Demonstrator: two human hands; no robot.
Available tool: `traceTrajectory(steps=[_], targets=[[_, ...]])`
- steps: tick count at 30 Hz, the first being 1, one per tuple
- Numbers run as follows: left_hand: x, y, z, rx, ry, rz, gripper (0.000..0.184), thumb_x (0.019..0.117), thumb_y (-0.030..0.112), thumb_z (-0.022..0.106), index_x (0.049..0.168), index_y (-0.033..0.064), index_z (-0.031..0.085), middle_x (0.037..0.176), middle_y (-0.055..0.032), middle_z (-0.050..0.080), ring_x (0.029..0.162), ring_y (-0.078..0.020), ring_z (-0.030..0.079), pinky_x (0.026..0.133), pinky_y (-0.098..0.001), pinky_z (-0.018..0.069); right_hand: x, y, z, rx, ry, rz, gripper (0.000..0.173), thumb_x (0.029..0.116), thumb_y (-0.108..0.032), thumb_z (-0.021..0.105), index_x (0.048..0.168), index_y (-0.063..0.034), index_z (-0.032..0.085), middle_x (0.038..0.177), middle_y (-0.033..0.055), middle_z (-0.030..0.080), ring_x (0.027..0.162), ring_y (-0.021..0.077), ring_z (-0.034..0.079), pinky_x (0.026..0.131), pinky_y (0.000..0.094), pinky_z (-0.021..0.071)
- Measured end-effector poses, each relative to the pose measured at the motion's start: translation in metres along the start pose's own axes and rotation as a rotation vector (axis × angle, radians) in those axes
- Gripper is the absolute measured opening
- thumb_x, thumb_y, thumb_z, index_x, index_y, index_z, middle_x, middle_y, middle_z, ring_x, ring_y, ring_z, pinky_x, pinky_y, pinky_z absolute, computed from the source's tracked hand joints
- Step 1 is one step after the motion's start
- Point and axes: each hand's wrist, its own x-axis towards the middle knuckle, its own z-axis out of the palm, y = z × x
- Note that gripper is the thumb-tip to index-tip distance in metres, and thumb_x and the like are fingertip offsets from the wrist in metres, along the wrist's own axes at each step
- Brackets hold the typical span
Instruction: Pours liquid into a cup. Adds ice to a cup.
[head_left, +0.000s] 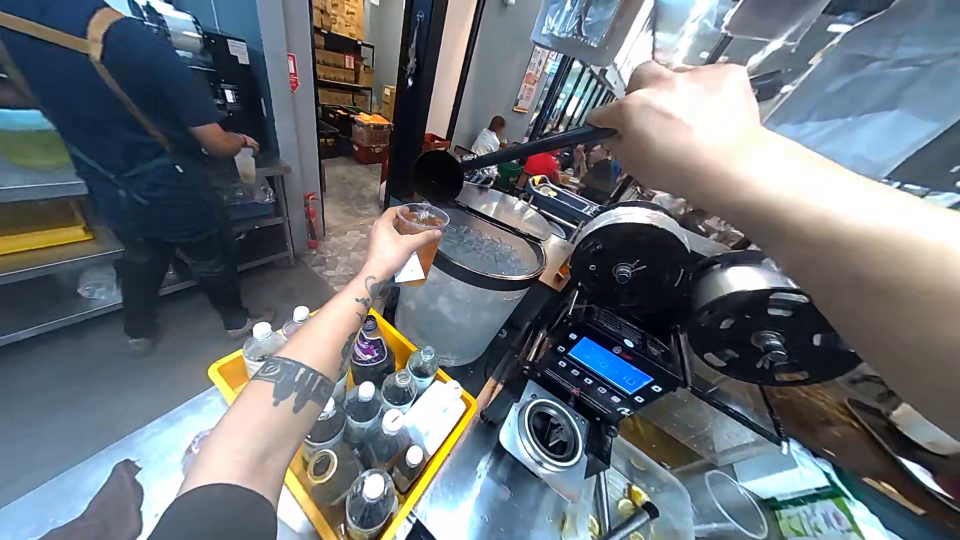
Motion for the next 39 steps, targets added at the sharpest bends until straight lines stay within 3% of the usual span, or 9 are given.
traceTrajectory(steps=[5,8,17,21,24,29,33,36,39], targets=[[-0.001,0.005,-0.009,-0.013,0.004,0.011,0.082,0.0698,0.043,0.093,0.136,0.0071,0.060,0.124,-0.0112,0.069,0.114,-0.0199,0.067,0.102,-0.0447,0.0545,0.017,-0.016,0.021,-0.001,-0.235,0.139,0.013,0.0882,-0.007,0.069,0.100,-0.0042,0.072,0.092,0.0306,0.067,0.089,0.0560,0.064,0.064,0.0737,0.0455],[-0.008,0.015,-0.016,-0.020,0.006,0.044,0.079,0.0701,0.041,0.094,0.134,0.0077,0.061,0.122,-0.0091,0.070,0.112,-0.0167,0.068,0.100,-0.0412,0.0559,0.021,-0.050,0.050,-0.075,-0.326,0.070,0.005,0.0856,0.001,0.069,0.086,0.0043,0.066,0.085,0.0281,0.065,0.083,0.0511,0.065,0.063,0.0674,0.0464],[-0.034,0.016,-0.023,0.003,0.029,0.053,0.082,0.0707,0.041,0.093,0.137,0.0076,0.059,0.124,-0.0077,0.069,0.113,-0.0141,0.068,0.099,-0.0366,0.0571,0.045,-0.156,0.116,-0.138,-0.327,-0.315,0.010,0.0930,0.010,0.055,0.089,0.0104,0.064,0.084,0.0259,0.064,0.083,0.0433,0.066,0.072,0.0569,0.0494],[-0.043,0.006,-0.018,0.107,0.046,0.006,0.088,0.0687,0.050,0.092,0.140,0.0114,0.058,0.128,-0.0082,0.068,0.118,-0.0180,0.066,0.102,-0.0438,0.0547,0.055,-0.114,0.118,0.072,-0.414,-0.113,0.007,0.0897,0.000,0.066,0.091,0.0062,0.067,0.092,0.0284,0.067,0.090,0.0486,0.066,0.071,0.0658,0.0500],[-0.047,0.000,-0.011,0.129,0.062,-0.032,0.088,0.0690,0.050,0.091,0.141,0.0120,0.057,0.128,-0.0085,0.068,0.118,-0.0206,0.065,0.103,-0.0480,0.0535,0.058,-0.063,0.116,0.166,-0.419,0.008,0.021,0.0807,-0.013,0.081,0.088,0.0019,0.068,0.094,0.0300,0.066,0.093,0.0533,0.064,0.070,0.0743,0.0473],[-0.046,-0.016,0.009,0.202,0.098,-0.076,0.090,0.0704,0.054,0.090,0.143,0.0130,0.055,0.129,-0.0121,0.067,0.118,-0.0266,0.066,0.102,-0.0539,0.0519,0.062,0.010,0.101,0.196,-0.439,0.058,0.028,0.0815,-0.034,0.085,0.087,-0.0087,0.074,0.091,0.0259,0.068,0.092,0.0517,0.065,0.072,0.0793,0.0456],[-0.042,-0.022,0.029,0.210,0.098,-0.088,0.090,0.0702,0.053,0.090,0.142,0.0105,0.055,0.126,-0.0134,0.068,0.117,-0.0278,0.066,0.103,-0.0547,0.0511,0.045,0.037,0.067,0.221,-0.374,0.039,0.023,0.0852,-0.032,0.082,0.095,-0.0120,0.078,0.092,0.0237,0.070,0.092,0.0489,0.066,0.075,0.0769,0.0466],[-0.041,-0.027,0.041,0.191,0.061,-0.103,0.089,0.0705,0.051,0.091,0.140,0.0097,0.056,0.126,-0.0128,0.068,0.119,-0.0270,0.066,0.104,-0.0540,0.0507,0.023,0.036,0.040,0.336,-0.331,0.015,0.024,0.0924,-0.020,0.077,0.110,-0.0045,0.075,0.097,0.0249,0.070,0.092,0.0454,0.065,0.078,0.0701,0.0473],[-0.042,-0.030,0.050,0.183,0.056,-0.068,0.086,0.0706,0.053,0.090,0.138,0.0100,0.058,0.123,-0.0109,0.070,0.115,-0.0242,0.067,0.103,-0.0520,0.0525,0.026,0.046,0.065,0.450,-0.214,-0.073,0.021,0.0901,-0.010,0.076,0.108,0.0010,0.072,0.091,0.0212,0.068,0.082,0.0366,0.064,0.071,0.0593,0.0492]])
